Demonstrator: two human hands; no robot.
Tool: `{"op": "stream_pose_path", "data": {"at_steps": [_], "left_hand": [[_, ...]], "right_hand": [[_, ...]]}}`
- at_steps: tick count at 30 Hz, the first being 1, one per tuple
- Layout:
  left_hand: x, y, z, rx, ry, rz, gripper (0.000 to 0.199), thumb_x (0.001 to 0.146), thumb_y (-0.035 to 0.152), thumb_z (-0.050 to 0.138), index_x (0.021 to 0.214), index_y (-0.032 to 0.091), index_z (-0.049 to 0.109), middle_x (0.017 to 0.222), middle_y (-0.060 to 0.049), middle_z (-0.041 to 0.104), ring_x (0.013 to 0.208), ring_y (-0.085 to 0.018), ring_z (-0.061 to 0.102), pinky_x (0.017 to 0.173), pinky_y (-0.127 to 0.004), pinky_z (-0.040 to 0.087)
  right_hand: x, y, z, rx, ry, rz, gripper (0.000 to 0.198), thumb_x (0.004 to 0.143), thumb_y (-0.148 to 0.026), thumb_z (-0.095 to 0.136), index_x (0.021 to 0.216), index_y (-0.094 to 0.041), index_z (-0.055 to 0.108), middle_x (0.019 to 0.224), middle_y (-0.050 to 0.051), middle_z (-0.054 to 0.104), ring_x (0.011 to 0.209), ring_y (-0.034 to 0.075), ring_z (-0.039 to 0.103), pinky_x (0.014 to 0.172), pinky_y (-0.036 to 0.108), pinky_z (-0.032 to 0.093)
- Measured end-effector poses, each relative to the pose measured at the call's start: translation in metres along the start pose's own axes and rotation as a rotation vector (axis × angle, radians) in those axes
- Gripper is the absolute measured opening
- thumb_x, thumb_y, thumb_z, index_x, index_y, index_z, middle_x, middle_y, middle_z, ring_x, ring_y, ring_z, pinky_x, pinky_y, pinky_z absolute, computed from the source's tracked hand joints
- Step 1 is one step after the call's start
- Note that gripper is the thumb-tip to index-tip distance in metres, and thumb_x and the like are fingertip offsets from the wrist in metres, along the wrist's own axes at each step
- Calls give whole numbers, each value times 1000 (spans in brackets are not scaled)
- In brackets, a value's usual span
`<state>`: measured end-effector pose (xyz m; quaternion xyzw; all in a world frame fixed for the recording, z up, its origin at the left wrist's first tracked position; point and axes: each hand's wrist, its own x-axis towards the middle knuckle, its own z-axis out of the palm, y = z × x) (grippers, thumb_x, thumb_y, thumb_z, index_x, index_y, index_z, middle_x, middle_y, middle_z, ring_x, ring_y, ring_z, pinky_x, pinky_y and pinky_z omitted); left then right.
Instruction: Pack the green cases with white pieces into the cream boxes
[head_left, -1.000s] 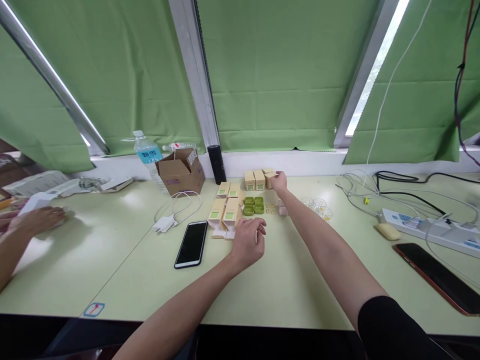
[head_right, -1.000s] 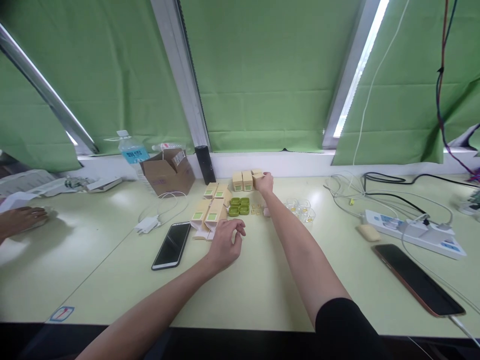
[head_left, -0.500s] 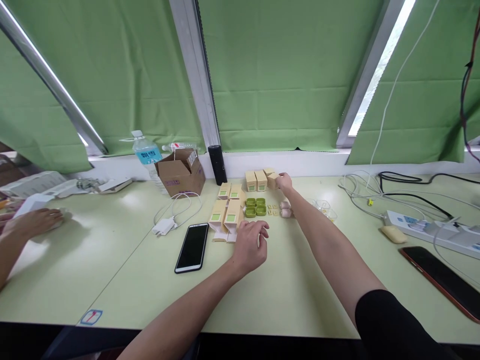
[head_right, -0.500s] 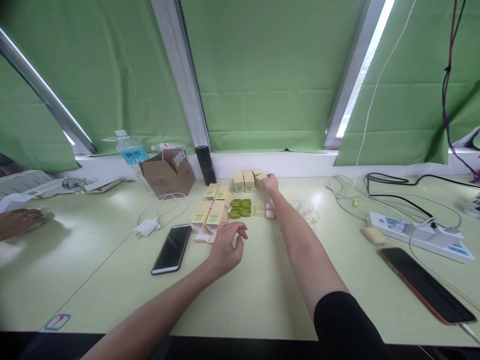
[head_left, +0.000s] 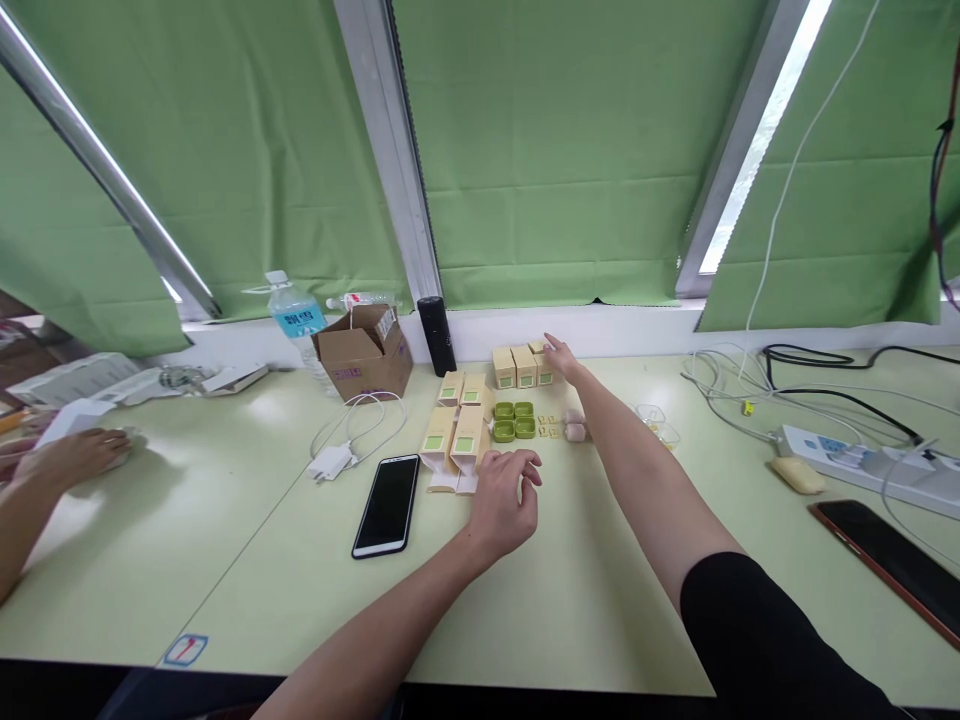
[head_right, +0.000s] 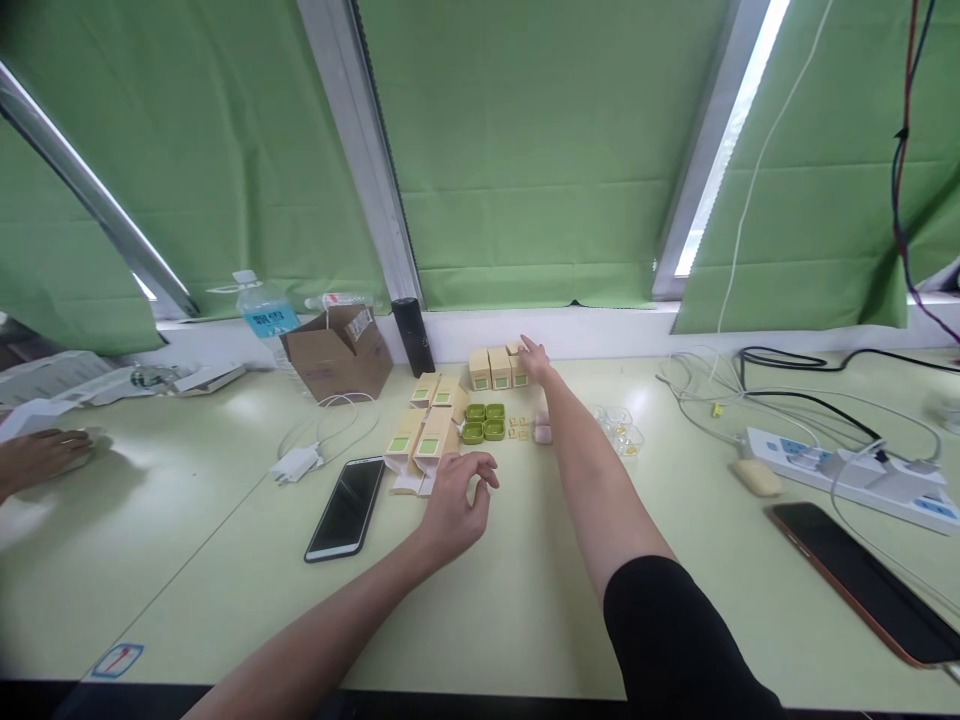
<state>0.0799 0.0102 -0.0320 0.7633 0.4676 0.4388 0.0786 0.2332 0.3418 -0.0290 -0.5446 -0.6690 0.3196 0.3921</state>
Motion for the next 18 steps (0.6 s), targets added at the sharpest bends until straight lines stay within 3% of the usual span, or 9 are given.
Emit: {"op": "stream_pose_path", "data": {"at_steps": [5,18], "left_hand": [[0,2,2,-12,-16,7,32,78,2,46,100,23,53,82,0,71,86,-21,68,88,-41,42],[-1,2,0,-16,-27,-11,32,79,1,47,101,24,54,82,1,72,87,-22,68,89,-41,43]], "right_hand": [[0,-4,-2,21,-32,40,36,99,-38,64,129,-18,61,132,10,63,112,23,65,95,45,58],[-7,-12,1,92,-39,48,35,100,-38,63,129,-19,61,132,10,62,112,23,65,95,45,58]]}}
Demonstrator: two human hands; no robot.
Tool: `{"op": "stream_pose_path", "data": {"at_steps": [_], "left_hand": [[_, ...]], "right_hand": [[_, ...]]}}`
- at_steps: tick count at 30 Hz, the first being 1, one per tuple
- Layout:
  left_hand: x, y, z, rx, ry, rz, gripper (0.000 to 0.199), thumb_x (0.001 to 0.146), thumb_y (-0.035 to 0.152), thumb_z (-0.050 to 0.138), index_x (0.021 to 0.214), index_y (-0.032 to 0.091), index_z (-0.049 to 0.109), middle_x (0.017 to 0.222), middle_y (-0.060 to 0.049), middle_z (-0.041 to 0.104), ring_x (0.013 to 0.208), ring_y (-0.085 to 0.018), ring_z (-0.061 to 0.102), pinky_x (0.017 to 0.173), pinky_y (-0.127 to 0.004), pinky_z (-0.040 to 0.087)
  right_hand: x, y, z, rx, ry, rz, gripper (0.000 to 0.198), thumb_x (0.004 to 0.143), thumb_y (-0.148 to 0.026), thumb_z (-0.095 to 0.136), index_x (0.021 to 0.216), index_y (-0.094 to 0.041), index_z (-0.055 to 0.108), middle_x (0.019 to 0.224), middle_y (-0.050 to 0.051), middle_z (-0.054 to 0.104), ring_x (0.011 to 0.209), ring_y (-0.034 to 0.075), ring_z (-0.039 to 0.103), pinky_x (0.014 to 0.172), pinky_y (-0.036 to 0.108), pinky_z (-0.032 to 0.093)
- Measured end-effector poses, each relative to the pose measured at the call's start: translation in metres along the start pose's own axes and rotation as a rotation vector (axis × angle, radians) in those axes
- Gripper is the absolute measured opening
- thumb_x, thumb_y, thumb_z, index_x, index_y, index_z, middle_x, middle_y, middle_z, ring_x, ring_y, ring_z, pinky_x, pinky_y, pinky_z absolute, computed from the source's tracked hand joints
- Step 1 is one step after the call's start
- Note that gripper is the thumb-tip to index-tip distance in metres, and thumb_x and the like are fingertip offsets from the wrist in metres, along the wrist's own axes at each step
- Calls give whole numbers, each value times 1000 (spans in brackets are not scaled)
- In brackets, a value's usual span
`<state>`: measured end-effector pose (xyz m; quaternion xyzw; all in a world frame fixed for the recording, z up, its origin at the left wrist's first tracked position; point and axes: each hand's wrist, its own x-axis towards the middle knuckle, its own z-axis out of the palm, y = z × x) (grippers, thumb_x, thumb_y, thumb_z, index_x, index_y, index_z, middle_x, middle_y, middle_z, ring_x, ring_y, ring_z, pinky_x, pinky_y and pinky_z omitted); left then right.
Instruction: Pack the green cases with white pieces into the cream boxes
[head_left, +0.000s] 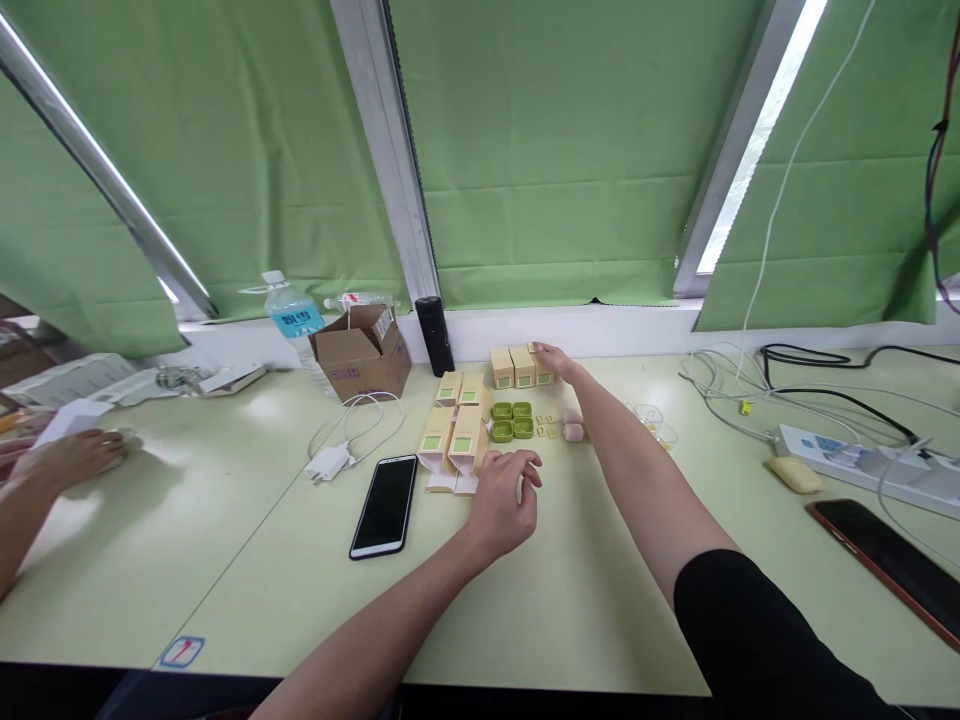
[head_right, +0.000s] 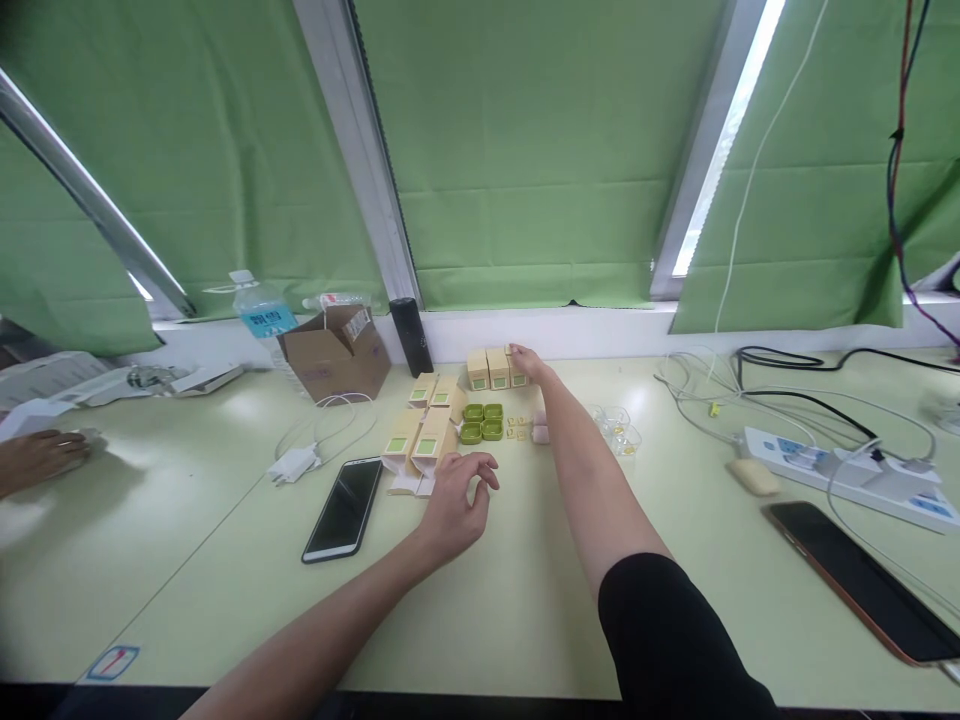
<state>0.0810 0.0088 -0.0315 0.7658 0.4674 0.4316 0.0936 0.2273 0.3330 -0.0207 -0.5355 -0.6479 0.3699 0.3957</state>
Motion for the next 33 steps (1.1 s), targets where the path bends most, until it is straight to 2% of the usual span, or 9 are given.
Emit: {"op": "stream_pose_path", "data": {"at_steps": [11,15,19,22,25,27,29,31,33], "left_hand": [[1,-2,3,-1,-11,14,33,79,0,46,102,23,53,80,1,72,85,-21,68,88,-40,42],[0,-3,2,2,-18,14,33,79,1,46,102,24,53,81,1,72,84,-21,68,88,-40,43],[1,-6,2,22,-50,-3,34,78,1,47,103,23,55,80,1,72,83,-21,68,89,-40,43],[1,-6,3,55,-108,-3,32,79,1,47,100,23,57,80,1,72,80,-20,67,88,-41,43],[0,-7,5,101,-192,21,29,80,1,46,97,22,59,81,0,71,79,-20,66,87,-41,42],[0,-8,7,143,-228,50,29,80,1,47,96,21,60,83,-2,71,82,-22,66,87,-42,41],[2,-10,7,205,-227,77,29,80,1,48,96,21,62,87,-5,72,87,-24,65,87,-43,41],[8,-15,5,286,-198,83,28,81,3,50,99,20,64,94,-9,72,94,-27,63,89,-45,40],[17,-21,4,377,-170,53,28,82,5,52,103,20,64,101,-12,71,102,-31,59,91,-47,39]], "right_hand": [[-9,3,-7,31,-6,15,36,99,-38,63,128,-17,62,131,10,63,113,24,65,96,47,57],[-21,-3,-15,23,23,-41,32,102,-34,52,127,-20,66,139,11,64,128,26,58,111,46,46],[-44,-14,-27,2,131,-141,46,97,-33,49,142,-22,54,151,10,55,141,26,47,118,44,37],[-83,-21,-32,-31,227,-220,45,96,-29,43,140,-21,52,150,11,53,141,24,44,119,43,34],[-146,-21,-31,-85,265,-272,36,95,-30,46,128,-22,59,132,11,64,126,26,56,105,39,45],[-194,-15,-27,-240,150,-294,30,97,-30,44,121,-25,61,107,7,71,98,23,66,86,35,50],[-237,-8,-23,-434,-21,-262,25,96,-29,46,115,-27,63,95,4,73,85,22,67,74,32,46],[-269,-2,-17,-615,-134,-227,23,95,-25,49,111,-27,64,98,4,75,86,23,68,69,31,42],[-286,0,-12,-736,-200,-279,24,94,-22,48,111,-26,65,106,5,75,93,24,69,69,31,40]]}}
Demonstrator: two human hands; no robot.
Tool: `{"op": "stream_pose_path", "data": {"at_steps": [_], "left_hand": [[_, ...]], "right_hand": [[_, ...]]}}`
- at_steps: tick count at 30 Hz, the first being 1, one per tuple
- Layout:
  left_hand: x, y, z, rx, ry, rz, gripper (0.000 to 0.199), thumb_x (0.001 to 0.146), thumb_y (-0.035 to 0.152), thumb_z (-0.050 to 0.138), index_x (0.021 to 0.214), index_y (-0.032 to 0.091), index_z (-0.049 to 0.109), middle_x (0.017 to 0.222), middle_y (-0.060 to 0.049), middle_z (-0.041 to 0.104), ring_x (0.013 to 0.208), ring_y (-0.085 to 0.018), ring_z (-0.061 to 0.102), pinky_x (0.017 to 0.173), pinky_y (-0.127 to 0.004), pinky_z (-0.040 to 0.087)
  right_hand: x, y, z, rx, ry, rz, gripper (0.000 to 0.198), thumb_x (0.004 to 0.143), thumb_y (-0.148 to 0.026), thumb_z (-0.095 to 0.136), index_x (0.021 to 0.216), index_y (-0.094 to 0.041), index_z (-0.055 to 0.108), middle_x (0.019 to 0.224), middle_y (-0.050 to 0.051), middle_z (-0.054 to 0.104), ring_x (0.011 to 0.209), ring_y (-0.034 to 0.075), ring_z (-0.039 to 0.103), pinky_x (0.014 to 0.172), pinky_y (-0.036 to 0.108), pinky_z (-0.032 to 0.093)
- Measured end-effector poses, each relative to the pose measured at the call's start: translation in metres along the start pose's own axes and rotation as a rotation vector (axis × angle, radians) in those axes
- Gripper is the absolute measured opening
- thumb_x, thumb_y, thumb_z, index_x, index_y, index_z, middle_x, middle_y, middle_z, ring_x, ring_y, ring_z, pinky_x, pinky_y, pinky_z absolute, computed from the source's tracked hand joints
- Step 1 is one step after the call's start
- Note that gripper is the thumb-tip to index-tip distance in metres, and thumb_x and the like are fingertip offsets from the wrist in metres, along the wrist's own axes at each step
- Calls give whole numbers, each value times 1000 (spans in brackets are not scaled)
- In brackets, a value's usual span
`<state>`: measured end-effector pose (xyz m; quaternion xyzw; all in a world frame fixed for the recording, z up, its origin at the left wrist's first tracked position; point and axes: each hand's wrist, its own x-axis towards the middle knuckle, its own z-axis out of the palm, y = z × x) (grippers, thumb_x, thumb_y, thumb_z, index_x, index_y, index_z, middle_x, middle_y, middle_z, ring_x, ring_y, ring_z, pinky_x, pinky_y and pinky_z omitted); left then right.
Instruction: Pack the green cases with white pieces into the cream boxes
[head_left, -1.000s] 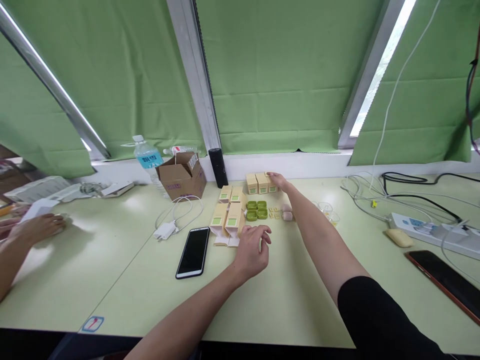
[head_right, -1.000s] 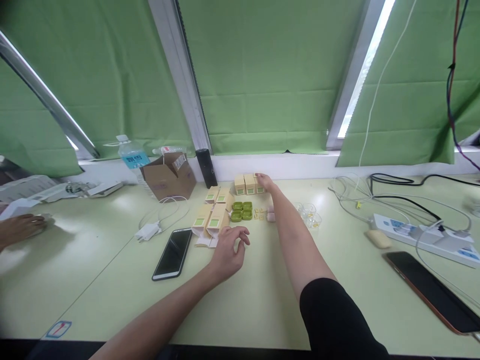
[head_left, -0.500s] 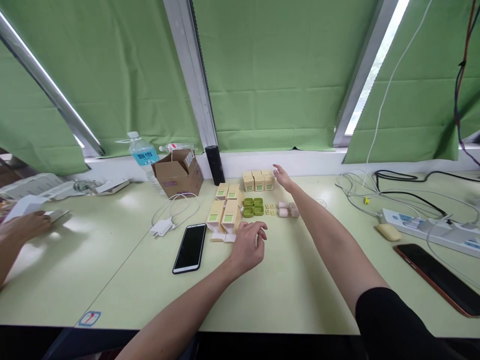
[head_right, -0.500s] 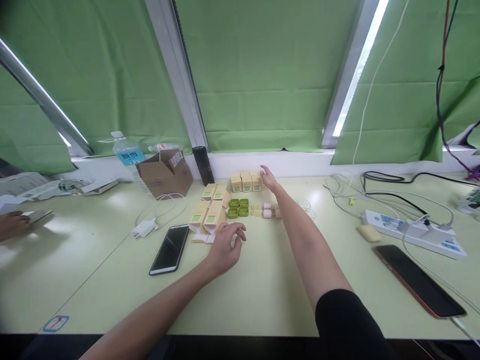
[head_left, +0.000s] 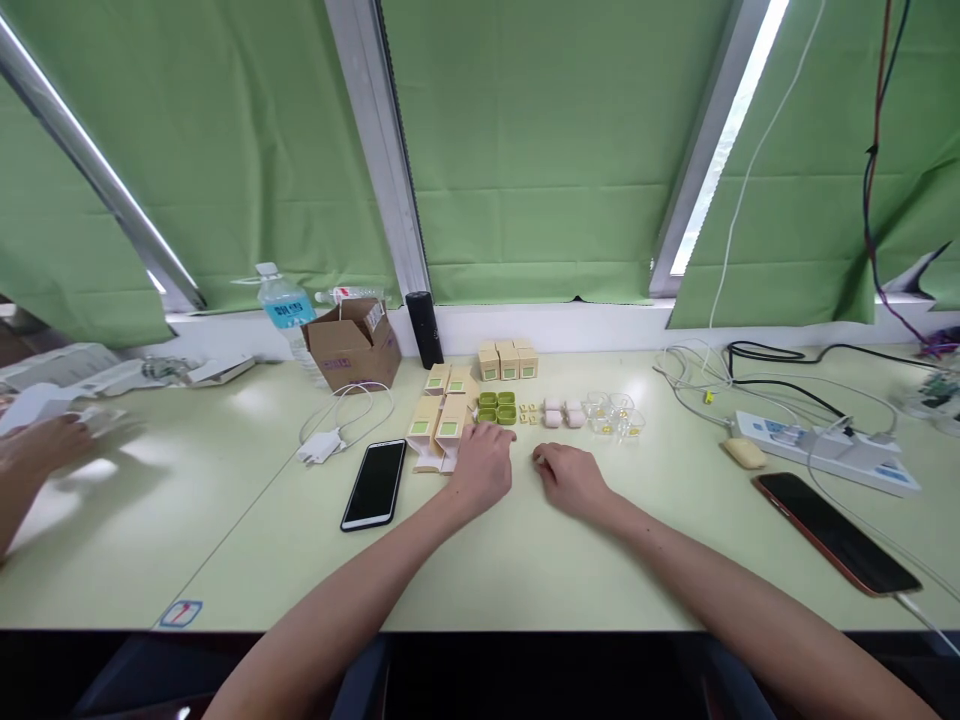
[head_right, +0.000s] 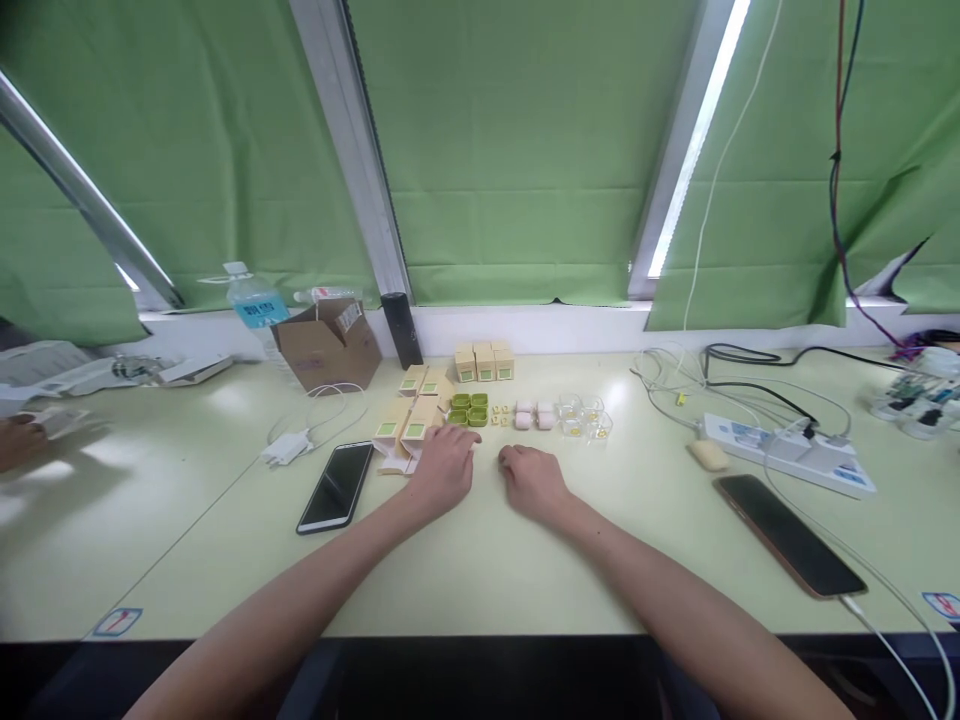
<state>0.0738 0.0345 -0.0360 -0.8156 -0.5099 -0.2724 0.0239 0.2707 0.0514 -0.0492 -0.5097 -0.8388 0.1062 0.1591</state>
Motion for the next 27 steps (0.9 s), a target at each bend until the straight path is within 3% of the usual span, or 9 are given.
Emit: {"op": "stream_pose_path", "data": {"at_steps": [5,14,19,21,24,27], "left_hand": [[25,-17,7,192,-20,-93,27,84,5,51,103,17,65,97,-16,67,107,-34,52,90,-47,38],[60,-22,28,242,-90,-50,26,74,-6,51,69,17,61,66,-11,60,89,-30,58,88,-45,37],[44,-19,19,193,-133,19,24,83,2,52,70,19,62,65,-8,59,72,-24,57,77,-39,38],[31,-19,9,150,-154,76,21,89,11,53,74,21,64,65,-6,59,71,-22,56,75,-37,39],[12,-22,-10,47,-205,282,25,96,19,48,79,23,67,66,-5,59,71,-21,55,76,-36,38],[1,-23,-26,77,-227,305,29,98,16,43,88,23,69,69,-5,62,74,-21,55,78,-38,37]], "right_hand": [[-1,-10,1,-128,-50,-70,24,98,-23,45,114,-26,63,108,6,75,96,23,69,65,30,37],[1,-10,-2,-112,-71,-72,24,99,-25,46,116,-26,63,111,6,74,99,24,69,68,30,37],[2,-10,-3,-123,-66,-89,24,98,-27,48,116,-25,64,109,7,74,98,24,69,66,30,36],[3,-9,-3,-118,-52,-94,24,97,-28,50,114,-24,66,109,8,74,96,24,69,65,30,36],[5,-4,-2,-91,-15,-87,21,97,-24,50,105,-23,69,102,6,76,88,21,69,66,29,36],[7,3,-1,-81,16,-59,21,97,-19,49,96,-22,70,96,4,76,84,19,68,67,28,36]]}}
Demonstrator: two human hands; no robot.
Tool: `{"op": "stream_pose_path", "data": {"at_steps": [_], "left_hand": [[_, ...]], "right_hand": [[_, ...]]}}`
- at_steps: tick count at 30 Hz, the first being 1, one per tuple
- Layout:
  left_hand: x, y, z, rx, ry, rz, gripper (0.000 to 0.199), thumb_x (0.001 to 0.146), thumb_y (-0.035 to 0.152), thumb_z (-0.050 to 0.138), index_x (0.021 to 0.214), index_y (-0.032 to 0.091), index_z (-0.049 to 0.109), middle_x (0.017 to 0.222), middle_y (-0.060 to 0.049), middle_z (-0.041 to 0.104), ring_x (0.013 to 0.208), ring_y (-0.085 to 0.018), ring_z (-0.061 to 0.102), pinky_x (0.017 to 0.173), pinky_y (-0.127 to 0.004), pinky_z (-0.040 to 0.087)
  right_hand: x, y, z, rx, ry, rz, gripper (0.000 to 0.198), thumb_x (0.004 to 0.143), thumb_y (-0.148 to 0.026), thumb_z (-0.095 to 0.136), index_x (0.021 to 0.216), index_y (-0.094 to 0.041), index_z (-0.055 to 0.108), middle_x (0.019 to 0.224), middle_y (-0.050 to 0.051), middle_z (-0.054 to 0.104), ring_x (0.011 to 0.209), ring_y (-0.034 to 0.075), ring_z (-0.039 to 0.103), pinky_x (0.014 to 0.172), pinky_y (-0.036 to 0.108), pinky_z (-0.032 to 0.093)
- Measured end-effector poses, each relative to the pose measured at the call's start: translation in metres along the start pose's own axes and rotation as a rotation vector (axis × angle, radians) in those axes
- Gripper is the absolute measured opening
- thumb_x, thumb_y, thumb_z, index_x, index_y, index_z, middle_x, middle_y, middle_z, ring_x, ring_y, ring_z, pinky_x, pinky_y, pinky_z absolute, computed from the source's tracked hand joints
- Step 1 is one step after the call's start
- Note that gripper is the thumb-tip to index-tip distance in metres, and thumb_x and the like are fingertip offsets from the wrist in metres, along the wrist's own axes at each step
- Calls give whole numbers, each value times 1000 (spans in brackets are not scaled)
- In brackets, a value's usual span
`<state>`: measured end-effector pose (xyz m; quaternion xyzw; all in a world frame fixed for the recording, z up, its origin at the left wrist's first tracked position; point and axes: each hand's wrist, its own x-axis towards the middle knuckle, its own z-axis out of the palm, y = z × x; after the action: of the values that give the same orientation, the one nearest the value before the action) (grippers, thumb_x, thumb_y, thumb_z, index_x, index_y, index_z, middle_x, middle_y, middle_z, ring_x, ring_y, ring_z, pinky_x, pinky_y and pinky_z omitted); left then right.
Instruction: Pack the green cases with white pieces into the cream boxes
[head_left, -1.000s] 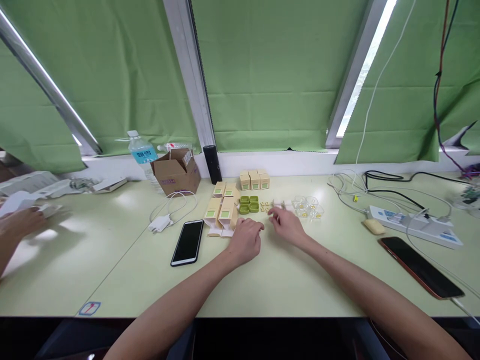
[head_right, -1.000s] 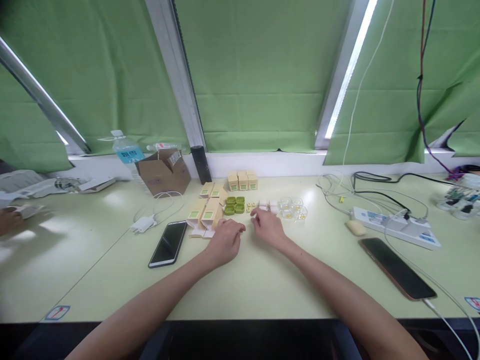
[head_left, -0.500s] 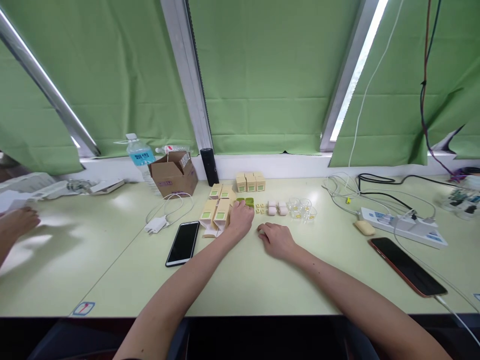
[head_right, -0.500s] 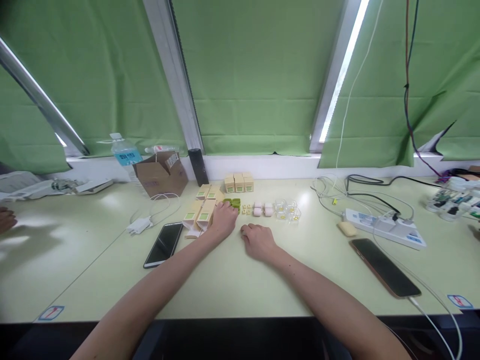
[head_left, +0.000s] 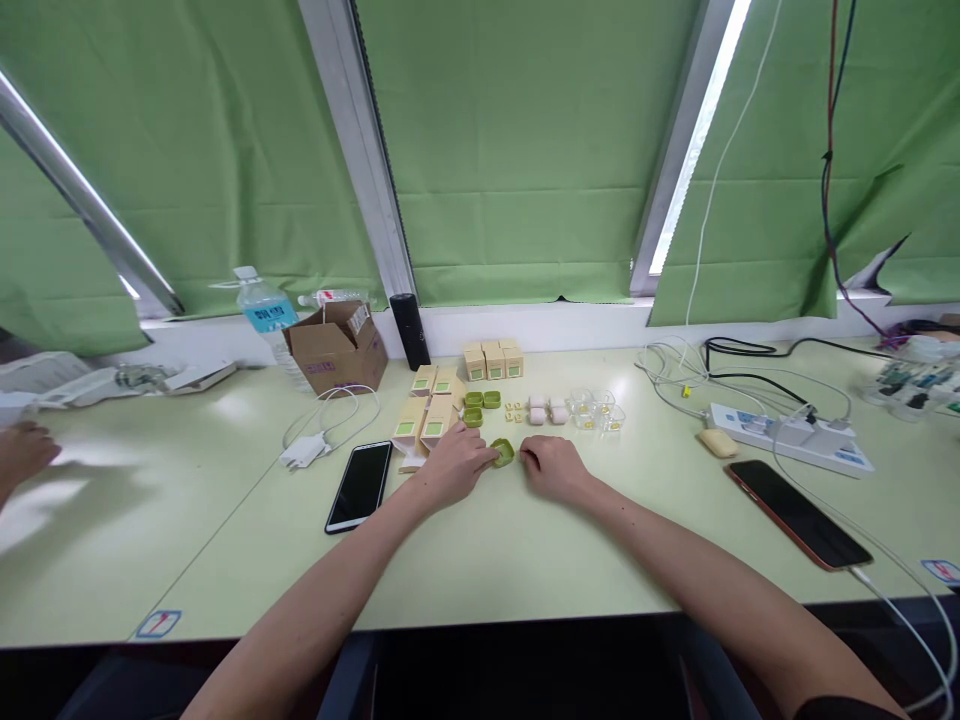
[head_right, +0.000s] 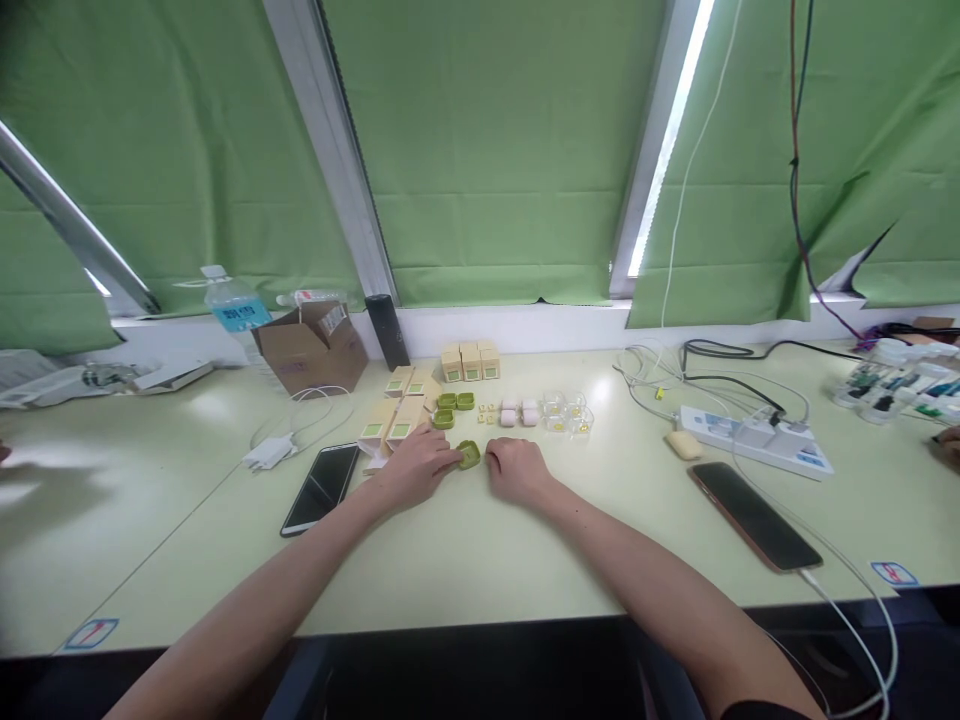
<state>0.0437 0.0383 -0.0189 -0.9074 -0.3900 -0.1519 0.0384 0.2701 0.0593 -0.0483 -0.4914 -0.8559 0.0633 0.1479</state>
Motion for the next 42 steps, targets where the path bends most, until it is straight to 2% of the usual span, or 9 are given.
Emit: {"op": "stream_pose_path", "data": {"at_steps": [4,6,10,16,27,34,37,40,42], "left_hand": [[-2,6,-5,-25,52,-131,24,96,22,52,115,20,66,92,-8,70,95,-27,58,86,-42,39],[1,11,0,-14,99,-236,38,93,37,61,126,17,59,109,-12,69,107,-32,56,91,-45,40],[4,20,20,42,82,-402,57,82,56,73,119,15,59,117,-16,64,112,-37,53,93,-49,42],[6,18,37,-118,143,-418,28,88,29,68,111,18,57,114,-12,64,109,-33,57,89,-46,45],[6,12,19,-304,371,-409,33,87,14,60,119,22,54,116,-9,69,111,-29,64,101,-48,46],[6,13,21,-327,417,-423,35,87,18,61,122,22,56,122,-10,69,114,-30,64,101,-47,48],[5,12,24,-361,430,-424,38,86,18,63,123,23,56,124,-9,68,118,-30,64,102,-46,50],[6,11,27,-376,437,-417,39,85,18,64,123,23,57,125,-9,68,118,-29,64,103,-46,51],[6,11,28,-384,445,-408,40,85,17,64,124,22,57,125,-9,68,119,-28,64,104,-46,51]], "right_hand": [[3,8,1,-18,45,46,20,97,-20,51,94,-20,70,96,5,77,82,19,67,67,28,35],[4,10,2,-35,72,62,20,97,-20,51,94,-20,71,95,6,76,81,19,65,66,29,34],[7,14,4,-81,142,60,20,97,-20,52,96,-19,72,99,9,74,90,23,63,68,31,34],[17,21,10,-303,399,-113,18,94,-16,57,90,-18,75,95,12,70,94,26,51,78,37,32],[74,6,9,-306,307,-122,25,83,0,57,78,-13,77,93,19,65,101,30,46,87,43,33],[56,3,0,18,356,-78,24,87,-1,53,84,-14,73,104,17,70,104,27,58,86,41,44],[38,6,2,213,367,-46,21,97,-12,48,91,-18,68,95,10,74,86,20,68,74,33,52],[26,9,6,728,352,13,24,99,-38,55,86,-19,61,81,6,75,72,18,73,67,32,58],[23,10,7,1150,325,82,36,86,-54,70,81,-20,59,76,5,74,71,21,76,67,35,62]]}}
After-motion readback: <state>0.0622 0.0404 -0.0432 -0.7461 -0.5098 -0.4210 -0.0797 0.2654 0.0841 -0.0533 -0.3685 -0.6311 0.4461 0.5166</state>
